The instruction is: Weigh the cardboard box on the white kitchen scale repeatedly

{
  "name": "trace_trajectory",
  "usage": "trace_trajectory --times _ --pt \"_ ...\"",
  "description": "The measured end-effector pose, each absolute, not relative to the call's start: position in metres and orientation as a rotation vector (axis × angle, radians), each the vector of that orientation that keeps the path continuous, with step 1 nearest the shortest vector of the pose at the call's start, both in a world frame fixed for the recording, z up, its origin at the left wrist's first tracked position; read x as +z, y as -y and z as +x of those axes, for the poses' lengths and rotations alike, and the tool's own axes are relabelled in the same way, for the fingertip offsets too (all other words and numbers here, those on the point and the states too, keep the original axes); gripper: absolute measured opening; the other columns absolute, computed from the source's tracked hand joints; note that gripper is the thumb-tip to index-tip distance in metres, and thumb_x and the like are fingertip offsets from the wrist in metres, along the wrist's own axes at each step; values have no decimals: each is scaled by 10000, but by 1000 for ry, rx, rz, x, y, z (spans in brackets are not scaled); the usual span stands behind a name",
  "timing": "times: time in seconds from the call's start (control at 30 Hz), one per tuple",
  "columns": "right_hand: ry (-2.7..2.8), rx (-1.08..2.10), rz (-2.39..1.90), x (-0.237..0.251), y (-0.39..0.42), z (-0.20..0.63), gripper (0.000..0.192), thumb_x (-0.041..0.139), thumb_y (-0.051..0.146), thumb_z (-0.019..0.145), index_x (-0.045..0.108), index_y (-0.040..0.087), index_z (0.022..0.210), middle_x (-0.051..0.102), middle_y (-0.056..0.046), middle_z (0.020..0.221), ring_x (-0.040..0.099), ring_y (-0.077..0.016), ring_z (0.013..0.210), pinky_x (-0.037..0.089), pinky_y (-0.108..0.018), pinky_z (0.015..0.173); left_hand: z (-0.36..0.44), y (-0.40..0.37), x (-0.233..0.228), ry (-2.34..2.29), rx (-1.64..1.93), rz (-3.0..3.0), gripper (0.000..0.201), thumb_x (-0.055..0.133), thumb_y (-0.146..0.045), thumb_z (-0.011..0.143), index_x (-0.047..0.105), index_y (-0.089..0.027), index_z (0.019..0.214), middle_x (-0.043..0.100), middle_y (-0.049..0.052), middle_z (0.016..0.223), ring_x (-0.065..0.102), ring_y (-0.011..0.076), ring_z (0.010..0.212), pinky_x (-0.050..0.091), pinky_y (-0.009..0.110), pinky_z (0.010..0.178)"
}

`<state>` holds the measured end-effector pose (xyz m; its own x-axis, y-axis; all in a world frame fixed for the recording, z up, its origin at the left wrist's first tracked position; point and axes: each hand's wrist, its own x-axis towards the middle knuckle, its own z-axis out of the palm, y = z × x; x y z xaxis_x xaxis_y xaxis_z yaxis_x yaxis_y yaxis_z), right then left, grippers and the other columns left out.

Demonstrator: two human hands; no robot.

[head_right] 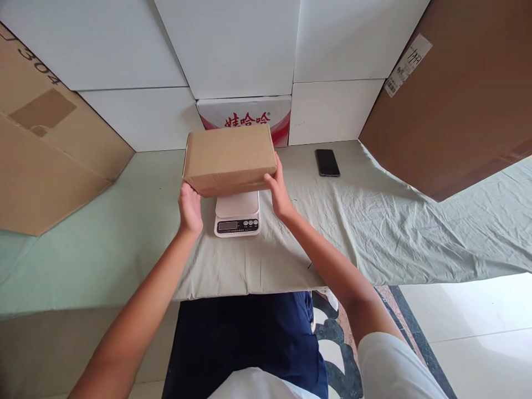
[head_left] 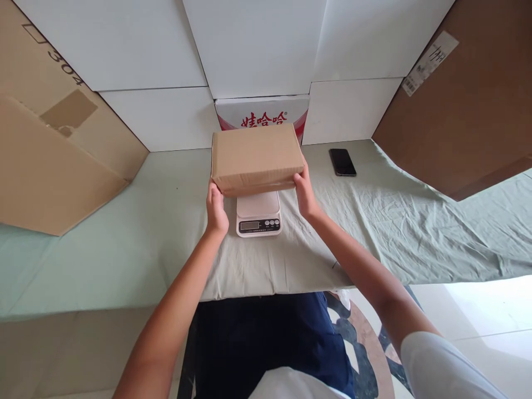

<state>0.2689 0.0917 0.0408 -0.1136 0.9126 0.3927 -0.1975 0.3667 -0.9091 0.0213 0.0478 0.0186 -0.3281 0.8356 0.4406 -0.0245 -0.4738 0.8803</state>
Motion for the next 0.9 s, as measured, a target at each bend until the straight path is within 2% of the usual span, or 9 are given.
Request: trace_trajectory --times 0.07,0.2,0.4,0.63,0.9 --pt "1342 1114 -736 31 -69 275 920 634 789 936 361 476 1757 351 83 1931 201 -314 1860 140 -598 1560 26 -26 10 -1097 1854 1341 858 524 -943 977 730 -298 1504 716 149 1606 590 358 1630 468 476 1363" --pt "1306 1121 -777 16 -44 276 947 613 803 926 321 491 1771 380 63 1919 228 -332 1849 176 -628 1552 27 -5 0 -1112 1857 1427 837 487 -919 1001 697 -322 1549 720 141 1592 564 358 1657 476 475 1355" --pt "1295 1159 -813 16 -38 272 931 646 779 920 353 493 1756 400 56 1909 250 -337 1837 185 -631 1549 25 -2 -9 -1118 1880 1372 811 493 -895 1009 730 -295 1501 726 154 1583 641 359 1573 509 481 1319" --pt "1339 1183 -823 24 -36 270 957 648 785 917 335 483 1769 404 65 1908 275 -330 1828 210 -587 1553 19 -10 -9 -1093 1881 1361 838 488 -920 989 732 -289 1483 687 150 1646 589 361 1623 461 492 1364" --pt "1358 1171 -850 19 -41 273 954 637 792 928 316 495 1775 351 85 1932 245 -330 1841 215 -604 1548 21 -13 -5 -1065 1868 1345 868 487 -938 976 707 -292 1512 670 148 1667 572 366 1636 453 507 1366"
